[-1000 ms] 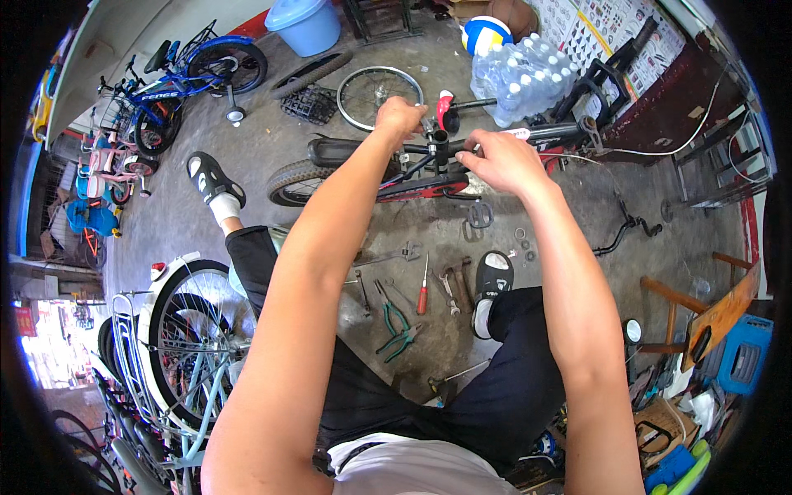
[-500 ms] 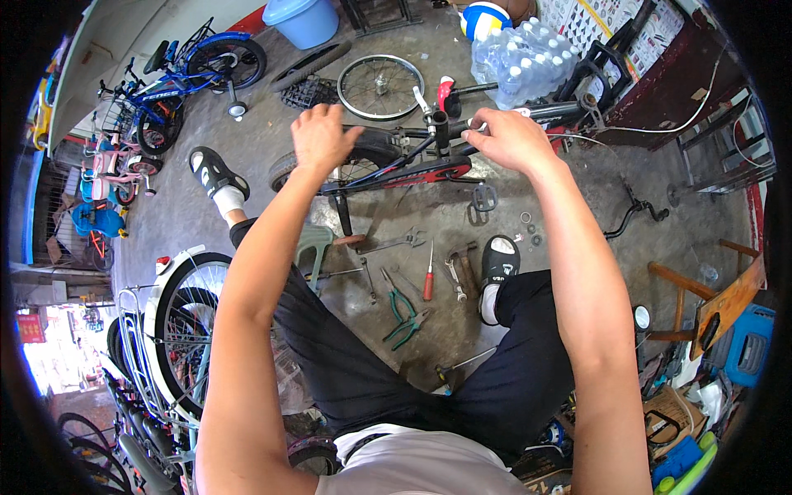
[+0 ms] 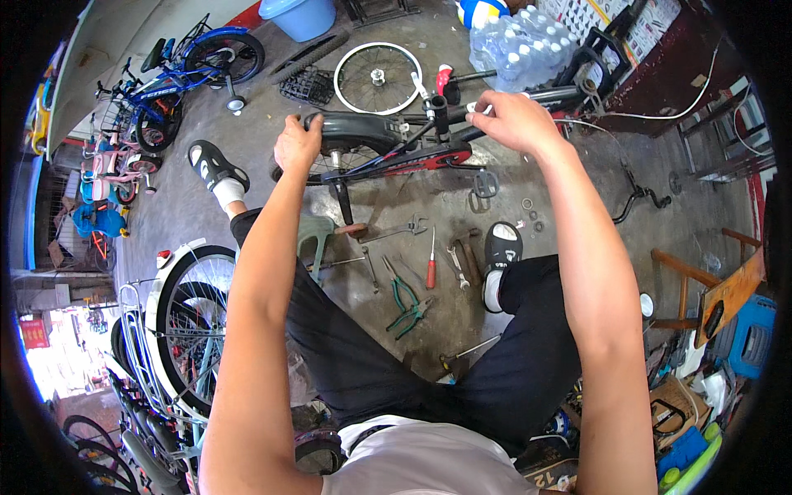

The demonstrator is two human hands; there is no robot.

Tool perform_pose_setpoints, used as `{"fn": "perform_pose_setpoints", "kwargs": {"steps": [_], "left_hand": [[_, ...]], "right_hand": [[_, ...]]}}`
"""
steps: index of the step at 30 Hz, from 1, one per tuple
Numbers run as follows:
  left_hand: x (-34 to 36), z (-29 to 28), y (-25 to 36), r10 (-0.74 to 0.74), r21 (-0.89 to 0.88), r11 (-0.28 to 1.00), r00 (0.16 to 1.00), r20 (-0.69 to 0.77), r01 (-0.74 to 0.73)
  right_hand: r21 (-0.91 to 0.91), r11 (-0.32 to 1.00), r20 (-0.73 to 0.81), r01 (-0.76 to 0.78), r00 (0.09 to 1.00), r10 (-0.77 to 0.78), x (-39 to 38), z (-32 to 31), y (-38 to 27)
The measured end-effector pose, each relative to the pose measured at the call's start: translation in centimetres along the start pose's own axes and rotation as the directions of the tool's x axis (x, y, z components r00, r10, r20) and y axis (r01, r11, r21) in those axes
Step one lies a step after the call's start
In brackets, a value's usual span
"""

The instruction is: The person removes the seat and seat post from a bicycle frame, uses a wrench to detach a small red wheel from the rear axle, and then uses pliers and a screwdriver to work on the brake cables and components near the handlebars.

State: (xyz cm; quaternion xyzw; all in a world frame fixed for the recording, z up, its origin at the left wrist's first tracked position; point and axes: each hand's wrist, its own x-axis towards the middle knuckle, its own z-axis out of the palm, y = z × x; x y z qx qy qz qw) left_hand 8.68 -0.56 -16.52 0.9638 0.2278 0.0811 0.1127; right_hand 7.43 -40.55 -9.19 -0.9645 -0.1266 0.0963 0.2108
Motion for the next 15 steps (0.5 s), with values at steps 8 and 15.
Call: {"fn": "perform_pose_setpoints", "kwargs": {"steps": [8,15], "left_hand": [[-2.3,0.5,-0.8,0.081,-0.081,0.993,0.995,-0.051,-0.085],[-3.0,2.7,-3.4,0.370,-0.035,0.925,0.919,-0.132,-0.378]], "right_hand": [[0.053,0.997,-0.044,-0.053,0.997,0.055,-0.7,-0.9,3.0],[0.051,0.997,-0.066,-0.053,0.996,0.057,-1.3,-0.7,5.7]]}}
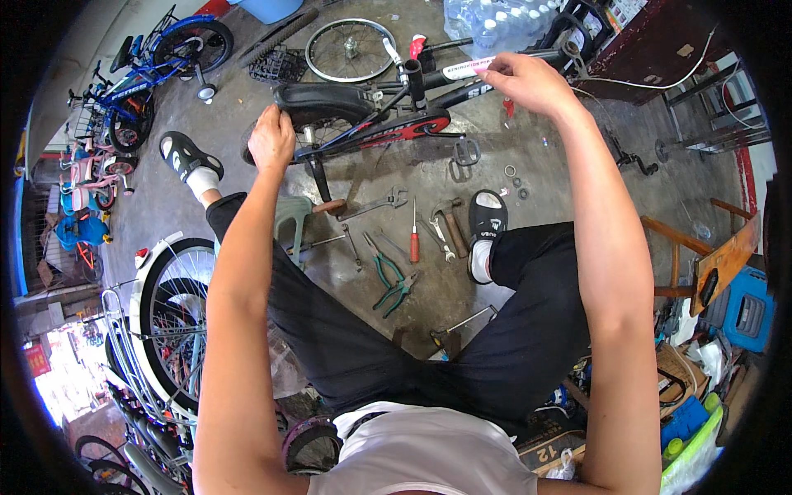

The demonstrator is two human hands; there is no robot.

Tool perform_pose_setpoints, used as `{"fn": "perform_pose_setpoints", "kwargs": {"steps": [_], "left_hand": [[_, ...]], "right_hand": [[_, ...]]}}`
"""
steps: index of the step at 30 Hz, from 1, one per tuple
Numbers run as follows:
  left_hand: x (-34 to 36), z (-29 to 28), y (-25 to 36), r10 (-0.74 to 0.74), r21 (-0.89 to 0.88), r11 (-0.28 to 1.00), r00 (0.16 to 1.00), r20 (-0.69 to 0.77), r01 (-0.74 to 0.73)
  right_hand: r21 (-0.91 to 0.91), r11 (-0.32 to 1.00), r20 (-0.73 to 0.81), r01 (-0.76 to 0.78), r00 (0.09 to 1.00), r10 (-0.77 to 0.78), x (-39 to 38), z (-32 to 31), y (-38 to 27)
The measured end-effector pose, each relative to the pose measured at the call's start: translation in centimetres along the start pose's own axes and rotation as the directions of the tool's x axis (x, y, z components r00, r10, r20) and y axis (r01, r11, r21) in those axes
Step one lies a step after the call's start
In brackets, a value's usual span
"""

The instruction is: The person removes the seat and seat post from a bicycle frame, uses a wrench to detach a small red wheel from the rear axle, and then uses pliers and a screwdriver to work on the brake cables and components near the handlebars.

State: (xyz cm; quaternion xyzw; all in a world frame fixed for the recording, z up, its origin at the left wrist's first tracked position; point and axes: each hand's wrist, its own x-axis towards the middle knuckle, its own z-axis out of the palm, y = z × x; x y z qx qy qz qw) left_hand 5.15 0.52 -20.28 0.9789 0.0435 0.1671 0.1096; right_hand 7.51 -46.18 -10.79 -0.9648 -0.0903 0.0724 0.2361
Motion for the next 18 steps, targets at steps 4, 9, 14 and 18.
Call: {"fn": "perform_pose_setpoints", "kwargs": {"steps": [4,9,14,18], "left_hand": [[-0.3,-0.3,0.4,0.044,-0.031,0.999,0.999,-0.013,-0.044],[-2.4,1.2,-1.6,0.201,-0.086,0.972,0.966,-0.161,-0.217],[-13.3,4.0,3.4,-0.095,-0.365,0.930,0.986,-0.140,0.038],[-23.9,10.4,6.2,-0.160,-0.399,0.859,0.909,0.386,0.321]], "right_hand": [[0.008,1.000,0.011,-0.013,1.000,0.013,-0.2,0.7,0.5],[0.055,0.998,0.026,-0.003,1.000,0.001,0.4,0.9,-0.3],[0.017,0.998,0.084,-0.053,0.995,0.051,0.8,0.8,-2.7],[0.012,0.999,0.106,-0.035,0.994,0.033,1.6,2.3,-3.9]]}}
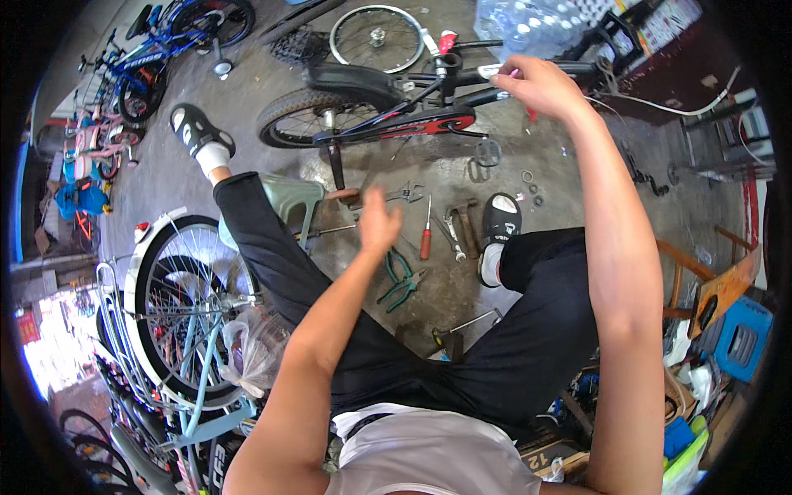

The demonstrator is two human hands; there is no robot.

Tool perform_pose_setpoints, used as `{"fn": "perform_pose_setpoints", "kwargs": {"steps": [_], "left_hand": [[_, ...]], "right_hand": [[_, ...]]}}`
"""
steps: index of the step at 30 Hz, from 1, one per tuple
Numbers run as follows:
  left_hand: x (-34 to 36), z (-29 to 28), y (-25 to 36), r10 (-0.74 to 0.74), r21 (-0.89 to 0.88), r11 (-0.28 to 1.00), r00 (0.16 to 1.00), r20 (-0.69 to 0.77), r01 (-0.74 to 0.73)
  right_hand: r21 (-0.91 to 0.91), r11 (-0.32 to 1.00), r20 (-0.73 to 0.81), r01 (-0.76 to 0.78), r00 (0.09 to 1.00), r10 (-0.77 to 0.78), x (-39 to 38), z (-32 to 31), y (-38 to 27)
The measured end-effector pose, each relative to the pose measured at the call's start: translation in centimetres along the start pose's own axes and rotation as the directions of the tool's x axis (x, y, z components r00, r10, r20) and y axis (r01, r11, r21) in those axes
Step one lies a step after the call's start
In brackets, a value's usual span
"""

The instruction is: The person removes the seat and seat post from a bicycle frame, uses a wrench to detach a small red wheel from the rear axle, and then uses pliers and a screwdriver to work on the brake cables and components near the handlebars.

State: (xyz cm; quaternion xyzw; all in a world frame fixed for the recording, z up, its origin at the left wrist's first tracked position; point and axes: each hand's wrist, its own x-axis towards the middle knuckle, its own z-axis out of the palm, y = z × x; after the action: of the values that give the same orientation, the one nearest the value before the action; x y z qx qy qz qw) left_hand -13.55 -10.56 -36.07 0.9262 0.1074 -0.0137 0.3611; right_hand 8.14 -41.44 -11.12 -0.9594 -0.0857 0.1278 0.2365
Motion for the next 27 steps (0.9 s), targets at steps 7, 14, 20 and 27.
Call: {"fn": "perform_pose_setpoints", "kwargs": {"steps": [7,14,20,27], "left_hand": [[6.8,1.3,-0.3,-0.461,-0.760,0.388,0.824,0.330,0.521],[12.8,0.4,2.0,-0.264,-0.182,0.961,0.875,-0.405,0.206],[11.3,-0.4,4.6,-0.212,-0.040,0.977,0.944,-0.253,0.208],[7.8,0.9,1.5,-0.078,-0.025,0.997,0.960,-0.268,0.074]], "right_hand": [[0.031,1.000,0.039,0.003,0.999,-0.005,-0.3,0.0,-3.3],[0.035,0.996,0.030,0.076,0.997,-0.077,0.3,0.8,-3.7],[0.045,0.992,0.034,0.118,0.992,-0.119,0.9,0.9,-1.9],[0.016,0.992,0.007,0.128,0.992,-0.128,0.6,0.6,-2.2]]}}
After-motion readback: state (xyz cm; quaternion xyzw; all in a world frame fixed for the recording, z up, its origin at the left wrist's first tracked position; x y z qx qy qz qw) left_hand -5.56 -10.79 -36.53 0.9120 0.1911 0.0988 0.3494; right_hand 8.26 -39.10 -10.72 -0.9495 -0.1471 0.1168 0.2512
